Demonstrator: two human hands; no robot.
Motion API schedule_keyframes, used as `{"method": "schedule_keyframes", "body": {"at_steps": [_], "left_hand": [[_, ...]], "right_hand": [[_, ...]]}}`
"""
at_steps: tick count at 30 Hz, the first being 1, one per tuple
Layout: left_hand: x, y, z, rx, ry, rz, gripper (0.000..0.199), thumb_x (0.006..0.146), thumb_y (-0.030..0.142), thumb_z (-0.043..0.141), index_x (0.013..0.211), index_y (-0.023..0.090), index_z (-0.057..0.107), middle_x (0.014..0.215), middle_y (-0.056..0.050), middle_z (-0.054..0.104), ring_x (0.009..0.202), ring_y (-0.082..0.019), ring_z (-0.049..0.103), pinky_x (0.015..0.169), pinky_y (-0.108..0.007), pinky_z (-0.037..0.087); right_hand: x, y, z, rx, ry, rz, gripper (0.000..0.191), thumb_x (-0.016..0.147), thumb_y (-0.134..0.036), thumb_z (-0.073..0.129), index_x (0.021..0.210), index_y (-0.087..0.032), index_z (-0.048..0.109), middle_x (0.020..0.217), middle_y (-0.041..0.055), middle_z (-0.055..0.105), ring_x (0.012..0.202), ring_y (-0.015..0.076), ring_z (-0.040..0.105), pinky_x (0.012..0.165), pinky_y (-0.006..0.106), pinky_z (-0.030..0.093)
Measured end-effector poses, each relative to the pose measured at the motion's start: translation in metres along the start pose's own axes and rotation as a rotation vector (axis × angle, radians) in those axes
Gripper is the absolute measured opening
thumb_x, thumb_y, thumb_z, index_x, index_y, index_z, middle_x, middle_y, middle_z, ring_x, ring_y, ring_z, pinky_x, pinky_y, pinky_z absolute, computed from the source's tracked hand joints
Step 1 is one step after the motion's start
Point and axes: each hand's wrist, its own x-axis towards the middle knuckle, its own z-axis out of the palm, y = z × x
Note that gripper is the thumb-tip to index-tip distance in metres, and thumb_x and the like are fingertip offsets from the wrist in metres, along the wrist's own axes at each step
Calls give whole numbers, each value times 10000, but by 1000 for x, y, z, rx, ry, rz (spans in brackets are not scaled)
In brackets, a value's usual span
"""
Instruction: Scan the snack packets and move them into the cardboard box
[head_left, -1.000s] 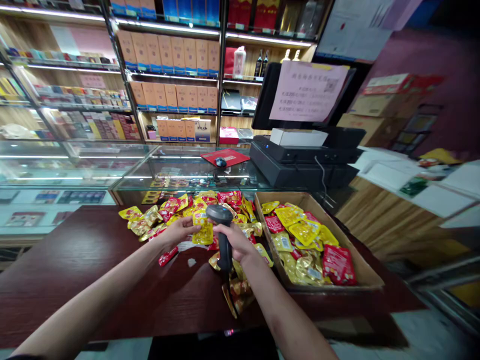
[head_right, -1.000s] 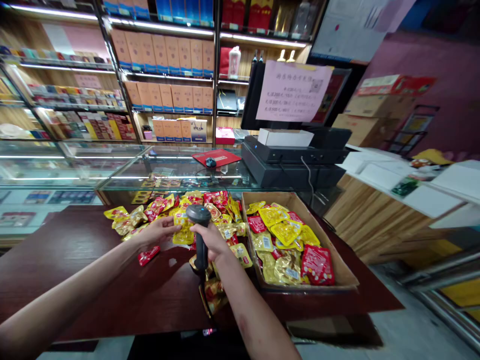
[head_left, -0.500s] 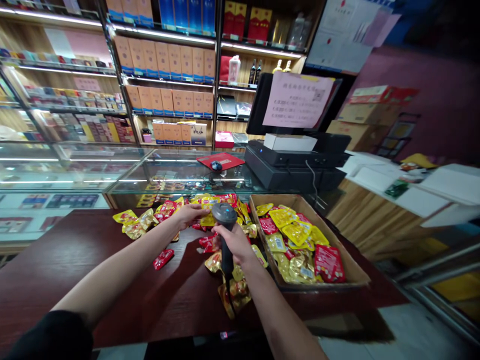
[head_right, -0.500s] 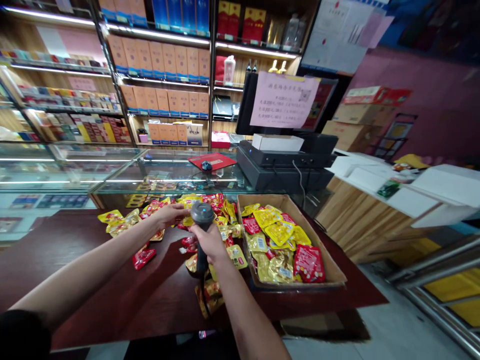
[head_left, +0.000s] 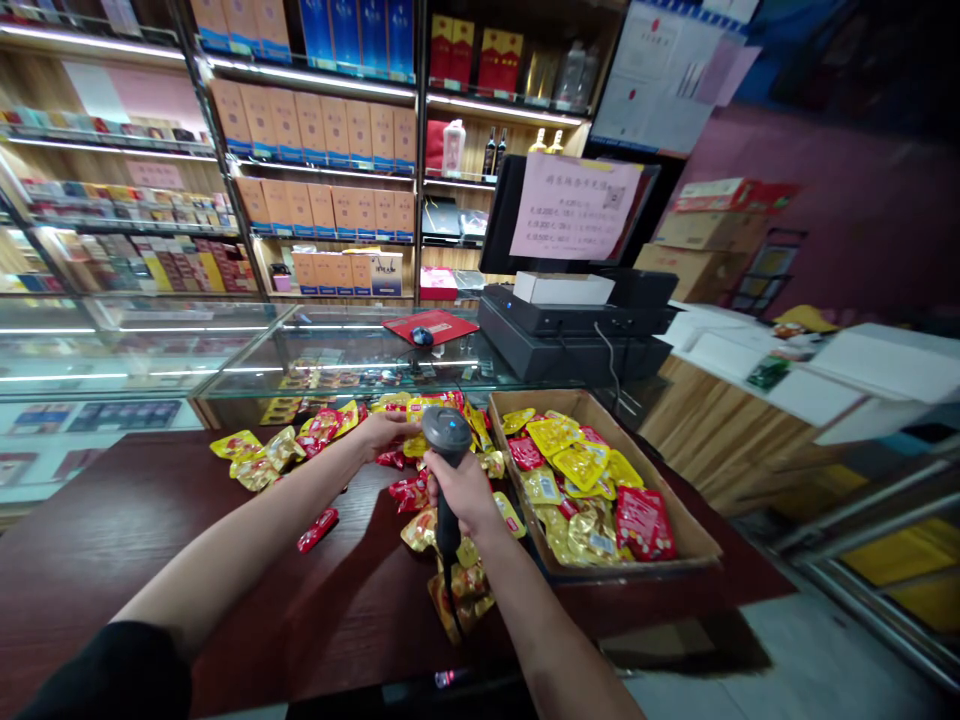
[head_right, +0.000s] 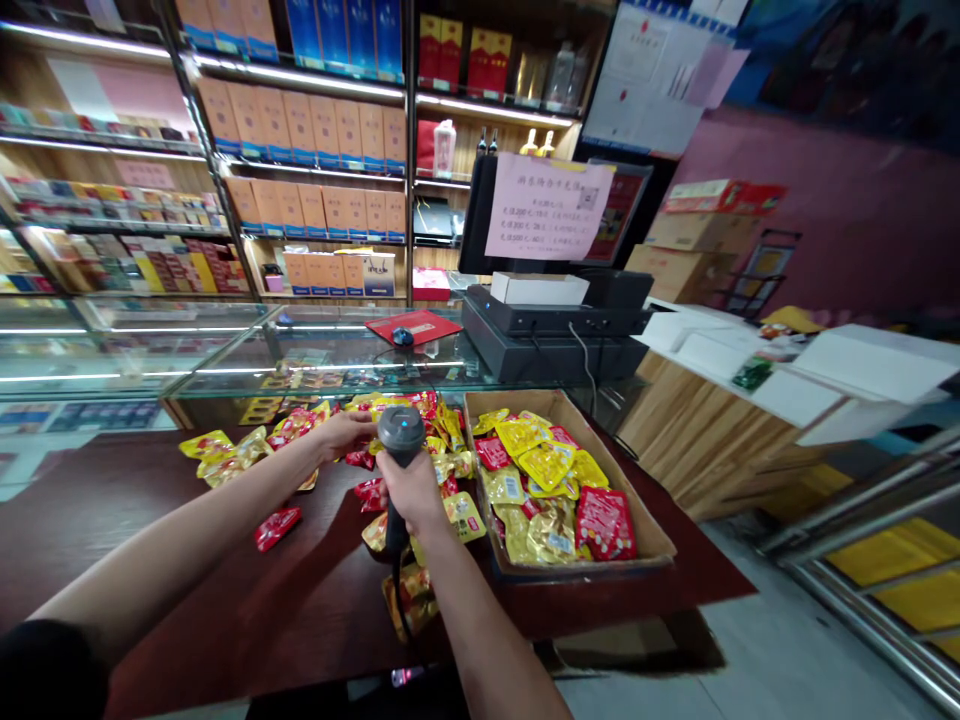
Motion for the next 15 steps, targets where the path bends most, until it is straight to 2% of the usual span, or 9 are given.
{"method": "schedule_keyframes", "body": {"at_steps": [9, 13, 15], "left_hand": [[-4, 2, 0, 36, -69, 12, 309, 466, 223, 837, 659, 132, 613, 599, -1, 626, 526, -91, 565, 476, -180, 401], [-5, 2, -2, 35, -17, 4, 353, 434, 218, 852, 681, 139, 613, 610, 6, 631, 508, -88, 558, 457, -178, 401], [-9, 3, -1, 31, -22, -5, 365, 436, 218, 856, 704, 139, 621, 637, -3, 642, 527, -100, 574, 465, -184, 421]], "right_hand": [[-1, 1, 1, -29, -10, -32, 258, 716, -354, 572, 548, -173, 499, 379, -37, 458, 310, 90, 406, 336, 215, 330], [-1, 3, 1, 13, -17, -25, 212, 706, -360, 582, 624, -169, 541, 394, -53, 456, 325, 89, 398, 355, 219, 335], [1, 2, -2, 33, 37, -86, 177, 685, -336, 609, 684, -162, 581, 474, -37, 525, 395, 98, 457, 411, 223, 375]]}}
